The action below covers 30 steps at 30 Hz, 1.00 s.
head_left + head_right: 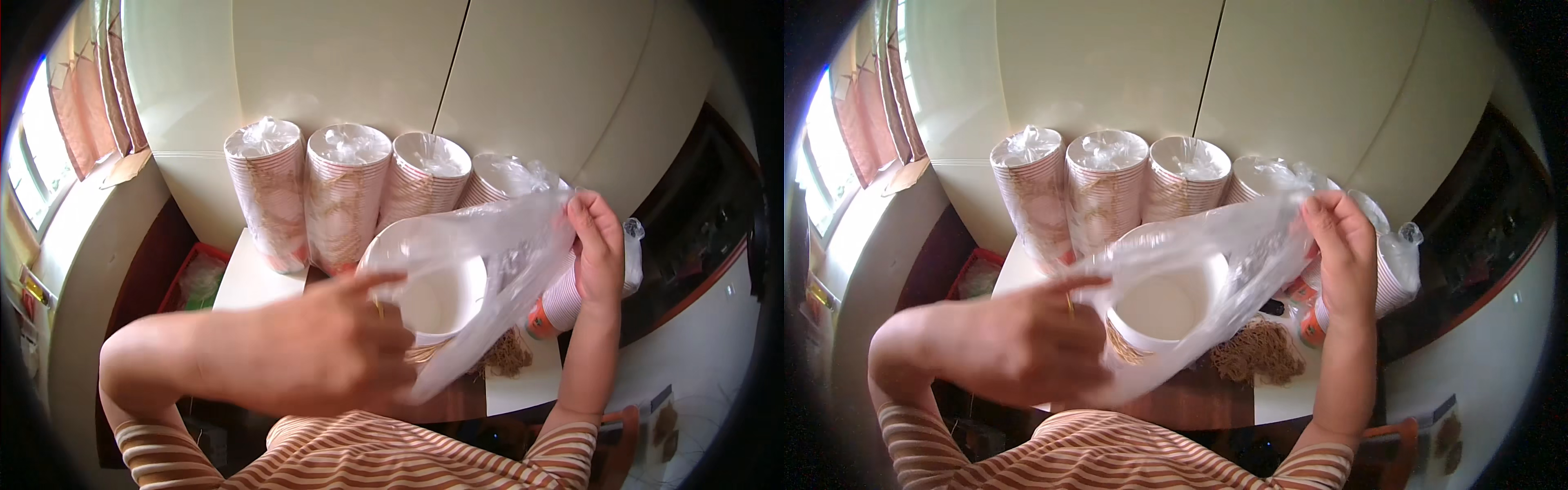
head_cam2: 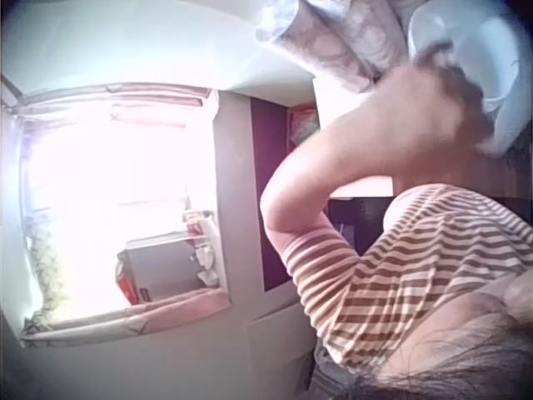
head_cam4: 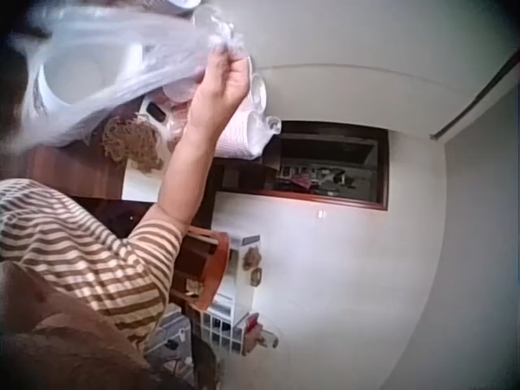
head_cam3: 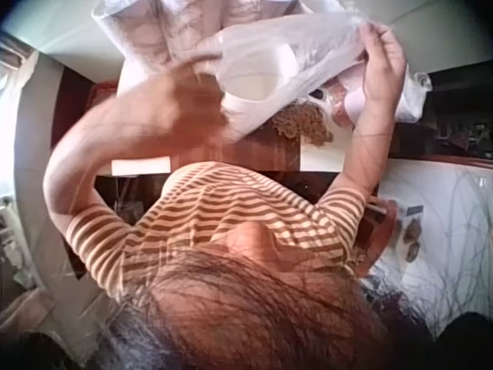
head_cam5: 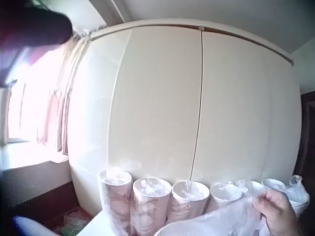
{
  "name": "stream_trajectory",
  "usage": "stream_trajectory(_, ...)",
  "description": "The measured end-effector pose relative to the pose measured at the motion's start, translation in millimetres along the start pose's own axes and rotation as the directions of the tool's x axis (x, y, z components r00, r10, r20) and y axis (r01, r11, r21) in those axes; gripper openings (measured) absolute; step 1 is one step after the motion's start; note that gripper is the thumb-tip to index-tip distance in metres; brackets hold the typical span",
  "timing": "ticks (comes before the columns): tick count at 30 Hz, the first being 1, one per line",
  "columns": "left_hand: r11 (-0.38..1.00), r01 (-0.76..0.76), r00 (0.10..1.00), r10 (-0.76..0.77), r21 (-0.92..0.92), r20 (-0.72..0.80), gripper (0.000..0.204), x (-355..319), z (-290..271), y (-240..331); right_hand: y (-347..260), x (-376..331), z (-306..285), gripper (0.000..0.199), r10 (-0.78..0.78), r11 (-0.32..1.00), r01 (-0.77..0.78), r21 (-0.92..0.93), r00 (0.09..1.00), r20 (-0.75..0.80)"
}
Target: Unpacking stacks of paper cups and attaching a thin string to one of them.
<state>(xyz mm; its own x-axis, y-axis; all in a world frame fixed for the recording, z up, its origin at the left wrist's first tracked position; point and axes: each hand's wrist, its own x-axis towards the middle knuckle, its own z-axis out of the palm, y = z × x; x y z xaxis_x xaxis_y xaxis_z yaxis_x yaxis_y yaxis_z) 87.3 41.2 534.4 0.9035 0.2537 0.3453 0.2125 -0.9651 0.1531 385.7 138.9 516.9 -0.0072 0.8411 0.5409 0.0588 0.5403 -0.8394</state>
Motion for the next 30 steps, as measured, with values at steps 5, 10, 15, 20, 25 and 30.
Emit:
stream_trajectory(5,0.993,0.115,0.935,-0.119,-0.034,-0.335,0.016,1.4,-30.8,-17.6,-3.0,-2.4,0.0,0.128,-0.06,0.996,0.08,-0.042,0.934,0.353)
stream_trajectory(10,0.98,0.182,0.801,-0.098,0.085,-0.59,0.014,20.7,-37.1,-32.0,18.5,-7.8,14.6,0.141,0.065,0.996,-0.019,-0.089,0.836,0.545)
stream_trajectory(15,0.975,0.14,0.727,0.019,0.175,-0.686,0.013,50.8,-51.4,-52.4,31.2,4.4,51.8,0.106,0.39,0.915,-0.356,-0.191,0.655,0.648)
stream_trajectory(20,0.778,0.258,0.708,0.251,0.573,-0.66,0.017,94.8,-92.7,-36.9,2.8,12.1,68.8,0.067,-0.009,0.955,-0.16,0.251,0.828,0.56)
stream_trajectory(25,0.841,0.235,0.585,0.278,0.487,-0.762,0.02,101.9,-127.8,-26.7,33.4,34.9,42.7,0.115,-0.107,0.975,0.004,0.223,0.886,0.451)
stream_trajectory(30,0.998,-0.014,0.425,-0.055,-0.067,-0.903,0.071,66.0,-112.3,-37.4,113.6,39.3,10.4,0.139,0.173,0.96,-0.261,0.102,0.839,0.516)
